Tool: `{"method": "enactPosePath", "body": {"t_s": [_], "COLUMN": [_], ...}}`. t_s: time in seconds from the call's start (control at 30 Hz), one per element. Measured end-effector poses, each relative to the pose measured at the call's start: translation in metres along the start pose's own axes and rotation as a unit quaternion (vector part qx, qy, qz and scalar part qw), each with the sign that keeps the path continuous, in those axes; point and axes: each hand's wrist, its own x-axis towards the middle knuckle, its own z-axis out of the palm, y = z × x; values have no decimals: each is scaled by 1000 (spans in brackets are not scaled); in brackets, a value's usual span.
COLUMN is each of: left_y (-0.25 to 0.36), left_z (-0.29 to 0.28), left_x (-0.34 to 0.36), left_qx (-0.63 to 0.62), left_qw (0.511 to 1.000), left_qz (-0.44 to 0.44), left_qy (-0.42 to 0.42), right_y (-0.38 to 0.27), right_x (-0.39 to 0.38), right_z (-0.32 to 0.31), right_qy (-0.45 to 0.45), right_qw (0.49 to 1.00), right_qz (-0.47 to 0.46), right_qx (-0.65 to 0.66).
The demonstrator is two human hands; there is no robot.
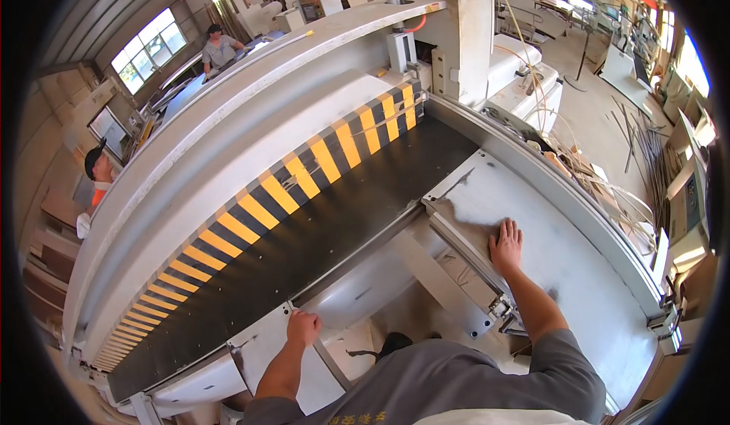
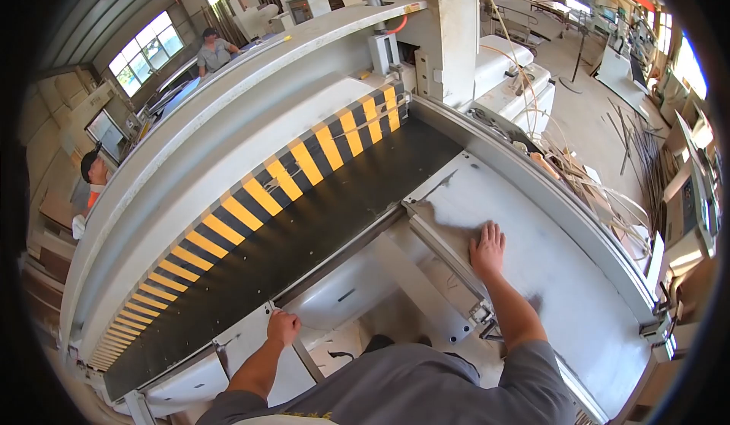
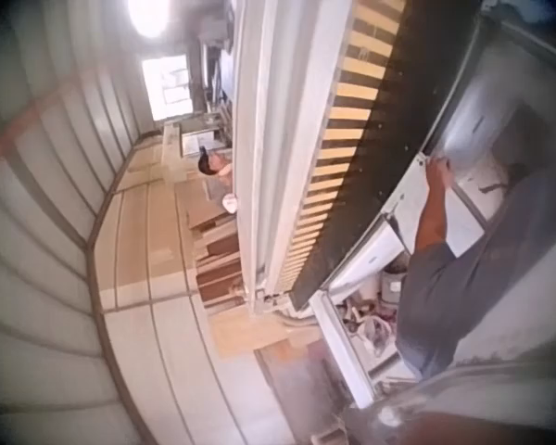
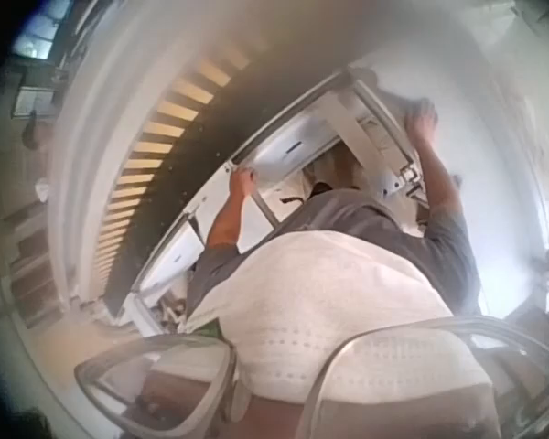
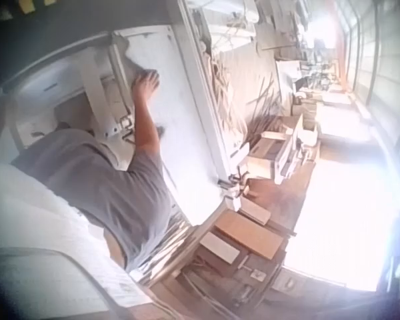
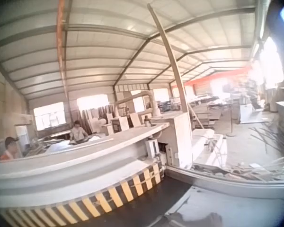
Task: The person aligns a board on the machine table, moves around the equipment to clear wood scraps, and then loads a large plywood sheet onto the bed of the saw for cutting.
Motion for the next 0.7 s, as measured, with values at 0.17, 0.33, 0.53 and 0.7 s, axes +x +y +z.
{"method": "enactPosePath", "body": {"t_s": [0.17, 0.33, 0.53, 0.7], "left_y": [20, 12, 0, 0], "left_z": [14, 5, 0, 1], "left_x": [0, -1, 0, -2], "left_qx": [-15, 10, 23, 31], "left_qw": [1000, 1000, 999, 999], "left_qz": [11, 1, -11, -5], "left_qy": [17, -7, -31, -31], "right_y": [15, 5, 5, 2], "right_x": [3, 2, 1, 2], "right_z": [-15, -10, 6, 5], "right_qy": [-1, -2, 7, 5], "right_qw": [1000, 1000, 1000, 1000], "right_qz": [-1, 0, 2, -3], "right_qx": [-20, -19, -15, -16]}}
